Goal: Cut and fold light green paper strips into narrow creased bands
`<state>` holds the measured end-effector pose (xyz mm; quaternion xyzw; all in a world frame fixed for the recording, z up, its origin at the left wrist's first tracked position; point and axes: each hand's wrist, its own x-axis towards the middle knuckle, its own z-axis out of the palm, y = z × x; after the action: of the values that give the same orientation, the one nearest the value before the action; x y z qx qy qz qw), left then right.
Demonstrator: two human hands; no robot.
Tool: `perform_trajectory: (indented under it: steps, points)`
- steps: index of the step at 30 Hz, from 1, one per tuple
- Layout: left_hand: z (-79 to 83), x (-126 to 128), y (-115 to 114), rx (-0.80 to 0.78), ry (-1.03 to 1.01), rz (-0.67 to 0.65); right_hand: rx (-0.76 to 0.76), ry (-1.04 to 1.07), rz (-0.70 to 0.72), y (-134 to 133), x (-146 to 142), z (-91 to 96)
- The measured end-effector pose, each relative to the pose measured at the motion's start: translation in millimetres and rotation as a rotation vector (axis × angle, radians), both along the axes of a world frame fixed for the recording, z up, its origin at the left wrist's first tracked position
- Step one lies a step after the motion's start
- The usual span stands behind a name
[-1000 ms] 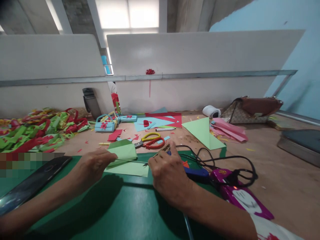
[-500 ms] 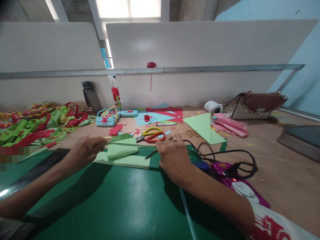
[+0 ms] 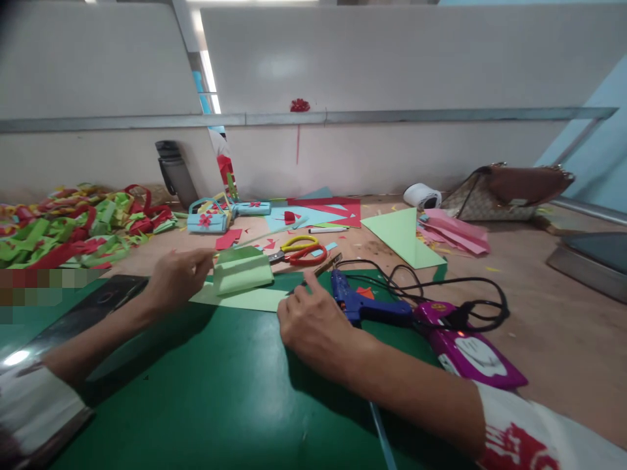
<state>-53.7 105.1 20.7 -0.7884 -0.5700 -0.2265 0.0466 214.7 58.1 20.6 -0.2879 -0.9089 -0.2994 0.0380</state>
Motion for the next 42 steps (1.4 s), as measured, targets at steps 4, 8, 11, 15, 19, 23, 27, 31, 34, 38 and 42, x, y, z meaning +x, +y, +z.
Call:
perform_trajectory:
  steps: [4,8,11,15,19,23,27,31,34,38,42]
  points:
    - [-12.3,6,-2,0.097,0.185,-0.110,0.011,-0.094,0.015,-2,-11,-15.3]
    - [-13.6,7,-4,0.164,0.294,-0.185,0.013,-0.101,0.003,3,-12,-16.5]
    - [-8.4,11,-10,0.229,0.324,-0.201,0.009,-0.087,-0.001,4,-11,-13.4]
    - [0.2,29,-36,0.395,0.307,-0.336,-0.019,-0.048,0.006,-7,-5,-6.2]
    - [-2.5,52,-68,0.307,0.326,-0.540,-0.027,0.061,0.084,-21,5,0.8]
    - [-14.5,61,-83,0.194,0.343,-0.593,-0.078,0.140,0.127,-29,12,2.6]
    - [-23.2,61,-86,0.115,0.287,-0.551,-0.215,0.289,0.089,-31,14,-0.8]
    - [-24.4,62,-90,0.070,0.253,-0.524,-0.291,0.373,0.068,-29,10,-6.9]
    - [-22.5,64,-92,0.042,0.239,-0.523,-0.297,0.334,0.096,-28,7,-11.1]
    - [-19.6,64,-94,0.001,0.183,-0.570,-0.302,0.339,0.174,-28,6,-13.3]
    - [-18.0,59,-100,-0.081,0.134,-0.588,-0.341,0.385,0.166,-28,11,-14.2]
